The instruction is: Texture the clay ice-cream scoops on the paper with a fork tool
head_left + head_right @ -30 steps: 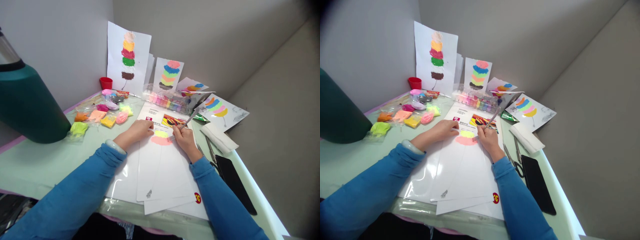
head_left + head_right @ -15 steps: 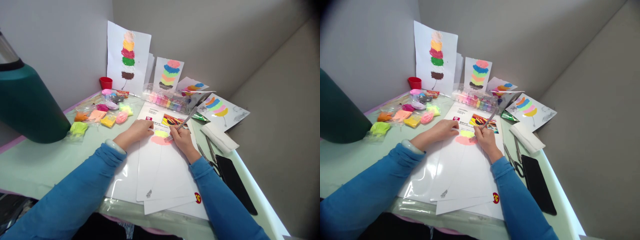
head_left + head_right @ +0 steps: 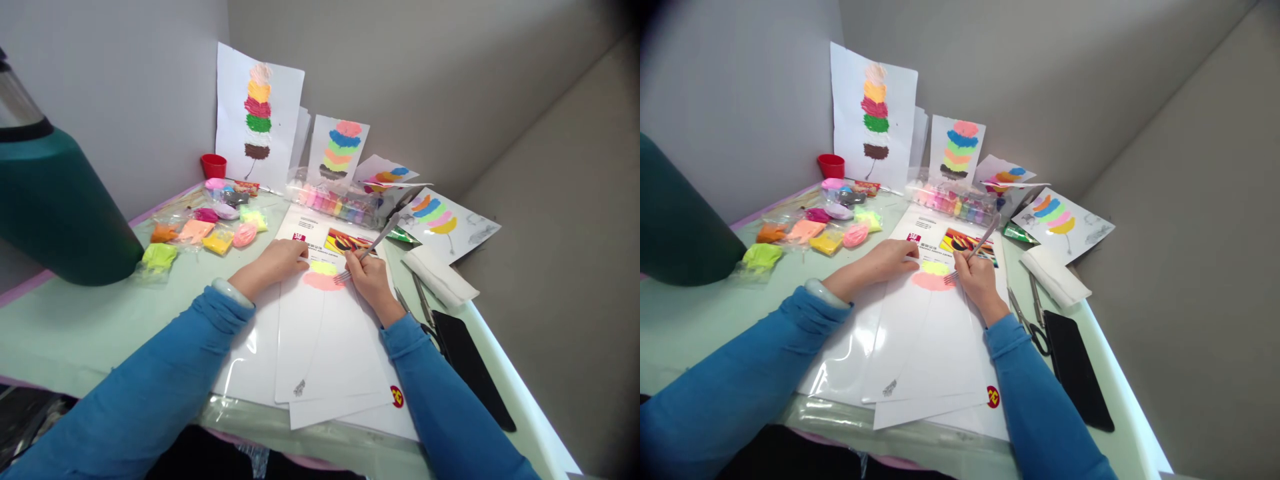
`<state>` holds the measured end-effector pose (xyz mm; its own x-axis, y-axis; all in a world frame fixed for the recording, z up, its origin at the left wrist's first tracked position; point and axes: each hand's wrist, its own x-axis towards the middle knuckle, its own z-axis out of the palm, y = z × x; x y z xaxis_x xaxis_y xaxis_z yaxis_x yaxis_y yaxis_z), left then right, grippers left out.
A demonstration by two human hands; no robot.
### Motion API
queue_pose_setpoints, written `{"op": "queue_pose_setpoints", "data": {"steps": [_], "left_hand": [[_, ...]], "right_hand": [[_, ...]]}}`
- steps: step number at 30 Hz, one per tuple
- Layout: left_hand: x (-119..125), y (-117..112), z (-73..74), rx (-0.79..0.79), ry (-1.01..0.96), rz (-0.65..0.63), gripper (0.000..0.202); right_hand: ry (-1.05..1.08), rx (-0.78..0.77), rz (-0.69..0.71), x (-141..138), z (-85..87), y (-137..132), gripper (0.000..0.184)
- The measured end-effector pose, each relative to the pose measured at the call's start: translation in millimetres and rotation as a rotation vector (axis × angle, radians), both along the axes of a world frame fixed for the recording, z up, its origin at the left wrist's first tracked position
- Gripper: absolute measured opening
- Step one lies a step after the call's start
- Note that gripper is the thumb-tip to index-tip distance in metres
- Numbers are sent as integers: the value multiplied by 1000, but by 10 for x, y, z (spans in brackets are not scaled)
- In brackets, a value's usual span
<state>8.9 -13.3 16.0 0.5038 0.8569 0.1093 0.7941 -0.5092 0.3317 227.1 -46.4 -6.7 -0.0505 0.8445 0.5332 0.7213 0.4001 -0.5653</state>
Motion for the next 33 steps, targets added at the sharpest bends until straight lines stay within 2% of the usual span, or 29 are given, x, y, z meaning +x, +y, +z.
{"op": "queue_pose_setpoints", "data": {"steps": [8,33], "left_hand": [[-6,0,2,9,-1,0,22],[-12,10,-13,28,-14,-18,20]], "right_hand": [[-35,-10,-4,-51,8,-12,38],[-99,40,-65,68,-16,23,42]]}}
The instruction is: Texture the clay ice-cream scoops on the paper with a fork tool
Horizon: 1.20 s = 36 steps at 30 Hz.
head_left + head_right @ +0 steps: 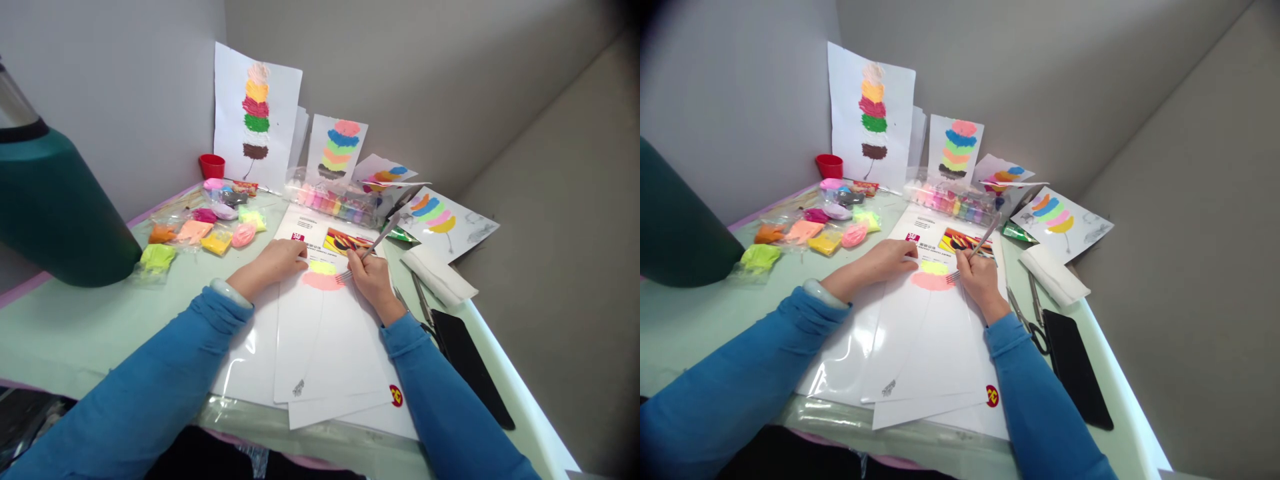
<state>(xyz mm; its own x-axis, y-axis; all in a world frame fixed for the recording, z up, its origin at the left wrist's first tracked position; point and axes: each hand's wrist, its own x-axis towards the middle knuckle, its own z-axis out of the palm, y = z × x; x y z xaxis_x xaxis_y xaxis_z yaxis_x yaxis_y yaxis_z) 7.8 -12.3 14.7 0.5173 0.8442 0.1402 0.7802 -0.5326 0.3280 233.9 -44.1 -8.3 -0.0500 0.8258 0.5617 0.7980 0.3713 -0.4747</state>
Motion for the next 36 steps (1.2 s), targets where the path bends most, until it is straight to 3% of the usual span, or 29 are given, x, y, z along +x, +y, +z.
{"op": "queue_pose_setpoints", "data": {"steps": [9,36], "left_hand": [[8,-7,9,-16,4,13,22],[8,9,-13,-4,4,15,20]], "right_hand": [[127,-28,95,-88,22,-36,40],[93,5,41,-62,7,-20,41]]}}
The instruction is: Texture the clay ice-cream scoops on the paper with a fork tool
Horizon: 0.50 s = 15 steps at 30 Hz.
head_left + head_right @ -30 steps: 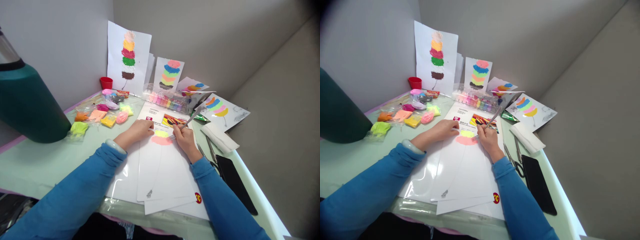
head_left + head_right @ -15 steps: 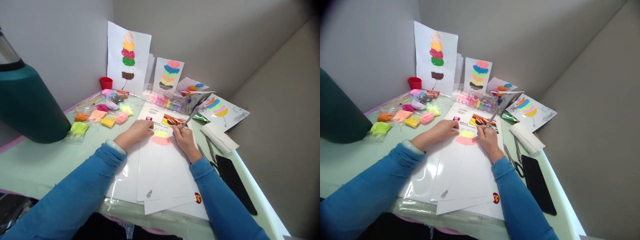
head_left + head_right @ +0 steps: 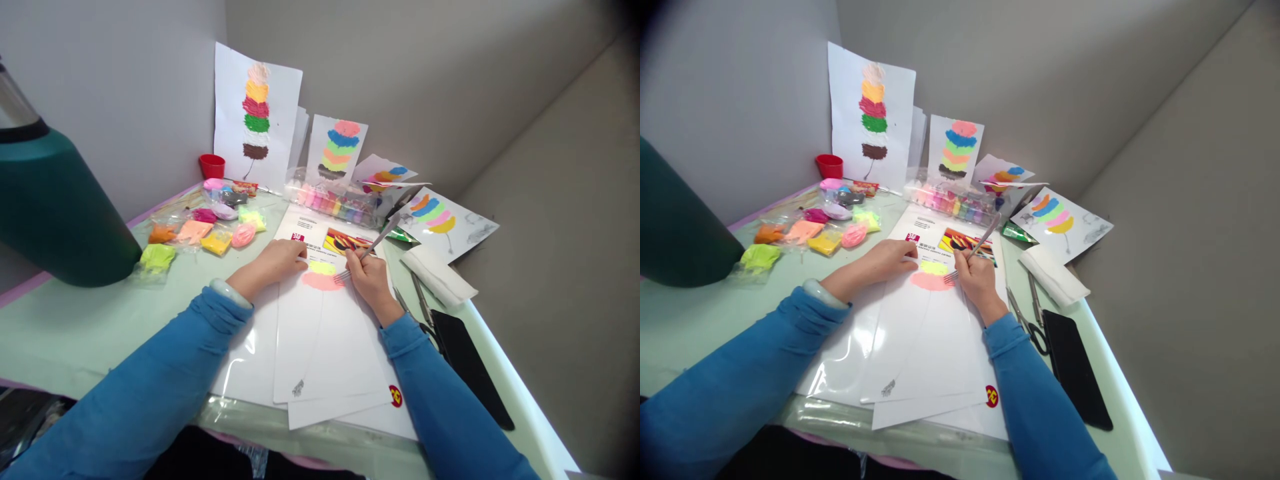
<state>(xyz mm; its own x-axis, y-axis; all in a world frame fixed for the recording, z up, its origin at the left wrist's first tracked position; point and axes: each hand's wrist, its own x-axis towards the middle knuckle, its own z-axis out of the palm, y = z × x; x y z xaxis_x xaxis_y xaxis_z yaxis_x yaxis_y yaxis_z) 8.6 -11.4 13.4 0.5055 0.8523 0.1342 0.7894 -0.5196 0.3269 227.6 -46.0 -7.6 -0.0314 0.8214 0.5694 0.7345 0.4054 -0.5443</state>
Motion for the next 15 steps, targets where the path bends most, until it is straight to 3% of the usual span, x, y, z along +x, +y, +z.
{"op": "queue_pose_setpoints", "data": {"steps": [8,15], "left_hand": [[-1,-6,5,6,2,0,18],[1,-13,10,7,7,4,20]], "right_hand": [[10,-47,46,-37,8,-15,37],[3,-52,1,-12,-5,5,38]]}}
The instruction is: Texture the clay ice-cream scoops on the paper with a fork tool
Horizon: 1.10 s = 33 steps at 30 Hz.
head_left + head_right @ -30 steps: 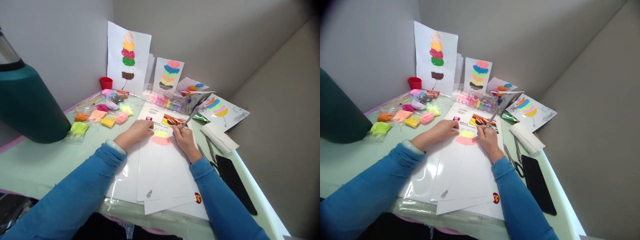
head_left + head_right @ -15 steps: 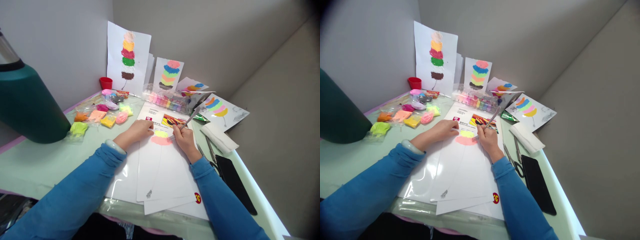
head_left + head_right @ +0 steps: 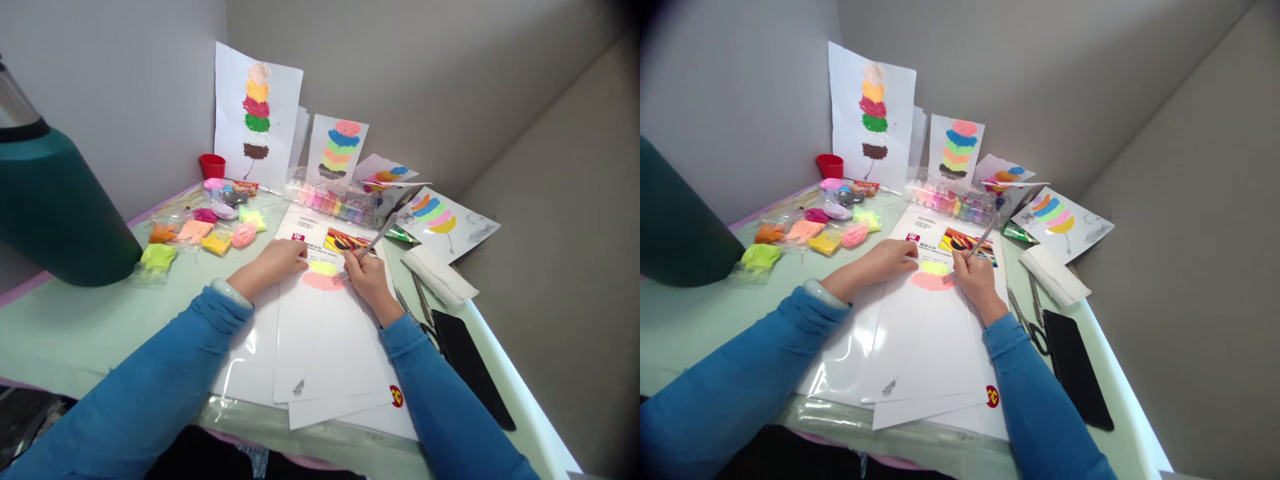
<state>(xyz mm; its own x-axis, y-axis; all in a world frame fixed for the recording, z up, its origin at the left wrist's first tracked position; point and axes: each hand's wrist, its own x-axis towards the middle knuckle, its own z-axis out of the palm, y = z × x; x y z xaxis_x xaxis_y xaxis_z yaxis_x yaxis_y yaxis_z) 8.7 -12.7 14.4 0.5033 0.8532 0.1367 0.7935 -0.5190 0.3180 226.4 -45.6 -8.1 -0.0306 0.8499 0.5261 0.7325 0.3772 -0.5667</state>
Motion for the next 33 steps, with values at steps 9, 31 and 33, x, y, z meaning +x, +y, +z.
{"op": "queue_pose_setpoints", "data": {"steps": [9,31,33], "left_hand": [[1,-1,19,-18,15,-3,22],[0,-18,33,-12,15,-5,22],[-1,-20,34,-14,12,-4,22]], "right_hand": [[32,12,37,-33,17,-26,38],[-5,-5,20,-16,14,-19,39],[-21,4,18,-10,9,-15,40]]}}
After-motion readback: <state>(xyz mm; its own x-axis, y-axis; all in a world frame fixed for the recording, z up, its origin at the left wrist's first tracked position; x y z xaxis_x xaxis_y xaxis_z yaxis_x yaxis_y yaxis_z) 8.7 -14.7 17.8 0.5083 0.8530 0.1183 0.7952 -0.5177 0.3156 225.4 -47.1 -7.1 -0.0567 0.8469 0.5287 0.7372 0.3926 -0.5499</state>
